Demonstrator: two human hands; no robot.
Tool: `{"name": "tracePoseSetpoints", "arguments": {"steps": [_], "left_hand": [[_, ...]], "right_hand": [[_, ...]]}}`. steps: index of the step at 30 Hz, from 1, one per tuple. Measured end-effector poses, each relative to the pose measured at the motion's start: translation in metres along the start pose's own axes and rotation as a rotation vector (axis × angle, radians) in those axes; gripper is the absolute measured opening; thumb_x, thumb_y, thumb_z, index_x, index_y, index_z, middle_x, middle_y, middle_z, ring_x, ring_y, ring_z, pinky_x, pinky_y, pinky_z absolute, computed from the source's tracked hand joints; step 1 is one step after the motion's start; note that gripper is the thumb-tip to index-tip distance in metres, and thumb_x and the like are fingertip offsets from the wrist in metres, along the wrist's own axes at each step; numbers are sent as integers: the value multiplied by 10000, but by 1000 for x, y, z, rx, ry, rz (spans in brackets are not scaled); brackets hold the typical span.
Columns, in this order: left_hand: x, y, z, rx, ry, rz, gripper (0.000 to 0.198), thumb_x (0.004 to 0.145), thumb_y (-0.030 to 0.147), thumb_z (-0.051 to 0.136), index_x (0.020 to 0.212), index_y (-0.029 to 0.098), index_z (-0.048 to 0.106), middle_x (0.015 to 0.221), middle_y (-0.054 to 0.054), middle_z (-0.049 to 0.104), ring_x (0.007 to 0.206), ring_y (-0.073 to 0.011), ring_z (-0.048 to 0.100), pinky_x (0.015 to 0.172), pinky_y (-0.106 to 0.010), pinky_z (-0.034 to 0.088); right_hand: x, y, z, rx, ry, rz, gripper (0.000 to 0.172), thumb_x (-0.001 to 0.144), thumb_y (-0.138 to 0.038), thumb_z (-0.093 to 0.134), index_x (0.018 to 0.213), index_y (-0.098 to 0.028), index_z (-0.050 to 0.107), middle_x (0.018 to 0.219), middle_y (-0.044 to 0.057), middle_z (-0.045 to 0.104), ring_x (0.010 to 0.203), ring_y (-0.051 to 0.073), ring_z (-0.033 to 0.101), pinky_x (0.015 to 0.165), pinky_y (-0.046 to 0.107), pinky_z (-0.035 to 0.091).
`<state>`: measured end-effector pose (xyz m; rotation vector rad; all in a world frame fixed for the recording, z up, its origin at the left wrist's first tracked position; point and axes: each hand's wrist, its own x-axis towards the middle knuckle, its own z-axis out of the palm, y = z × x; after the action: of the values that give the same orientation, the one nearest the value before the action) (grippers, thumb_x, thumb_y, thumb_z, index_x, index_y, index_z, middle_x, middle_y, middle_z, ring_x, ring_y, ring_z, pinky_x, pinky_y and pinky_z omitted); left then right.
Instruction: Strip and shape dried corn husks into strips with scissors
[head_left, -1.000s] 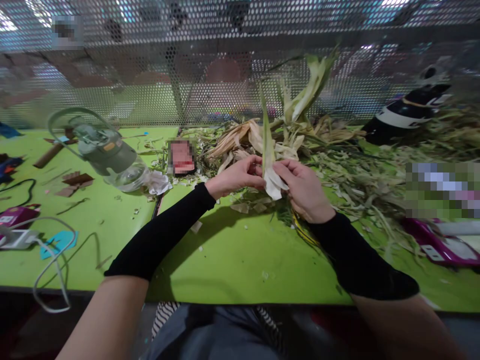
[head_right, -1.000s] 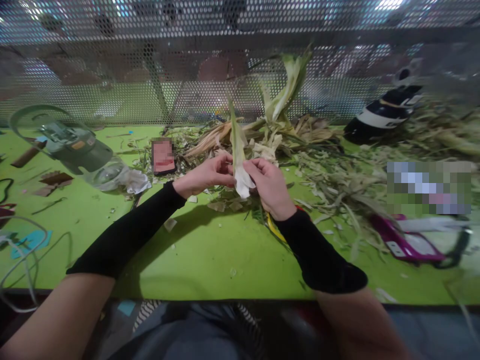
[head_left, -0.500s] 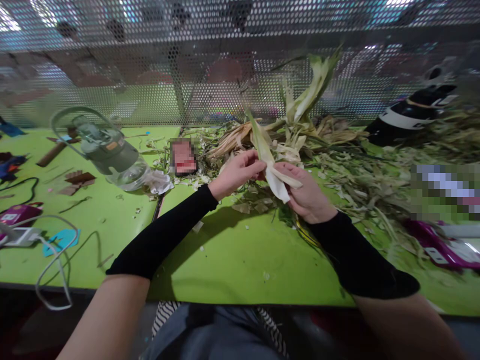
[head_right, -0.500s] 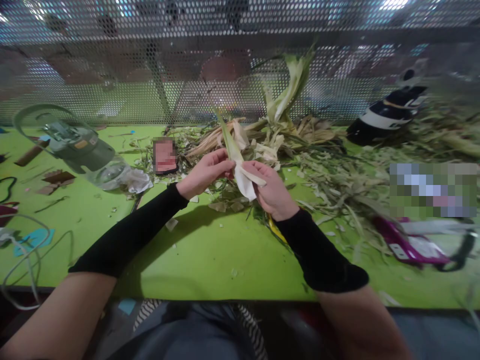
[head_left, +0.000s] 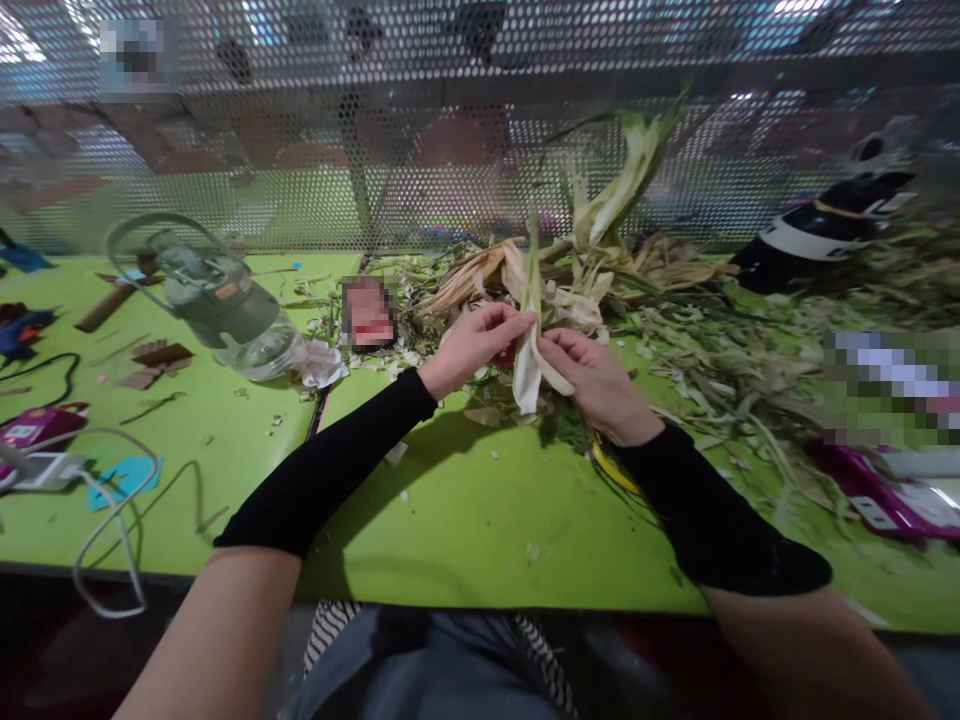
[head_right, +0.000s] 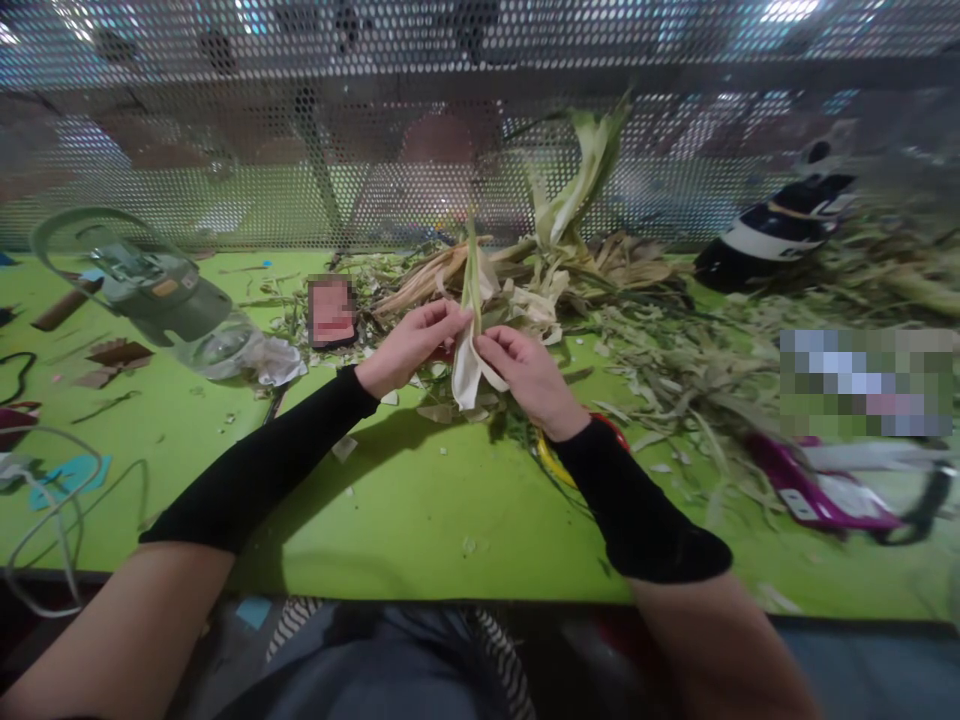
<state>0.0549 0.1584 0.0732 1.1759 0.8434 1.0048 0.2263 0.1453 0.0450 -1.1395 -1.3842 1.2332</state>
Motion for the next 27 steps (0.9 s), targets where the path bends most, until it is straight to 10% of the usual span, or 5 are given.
{"name": "tracePoseSetpoints", "arguments": {"steps": [12, 27], "left_hand": [[6, -7, -5, 196, 93, 117, 305, 929, 129, 744, 780, 179, 483, 663, 89, 477, 583, -43, 425, 589, -210, 327], [25, -9, -28, -54, 517, 59, 229, 1049, 173, 570, 859, 207, 447, 692, 87, 441, 542, -42, 420, 539, -182, 327]], "right_hand": [[-3, -5, -3, -440, 85, -256, 428, 783, -602, 853, 785, -237, 629, 691, -14, 590, 613, 140, 492, 569, 305, 390], [2, -15, -10, 238, 131, -137, 338, 729, -408, 914, 821, -279, 615, 733, -56, 532, 568, 101, 424, 517, 265, 431]]}}
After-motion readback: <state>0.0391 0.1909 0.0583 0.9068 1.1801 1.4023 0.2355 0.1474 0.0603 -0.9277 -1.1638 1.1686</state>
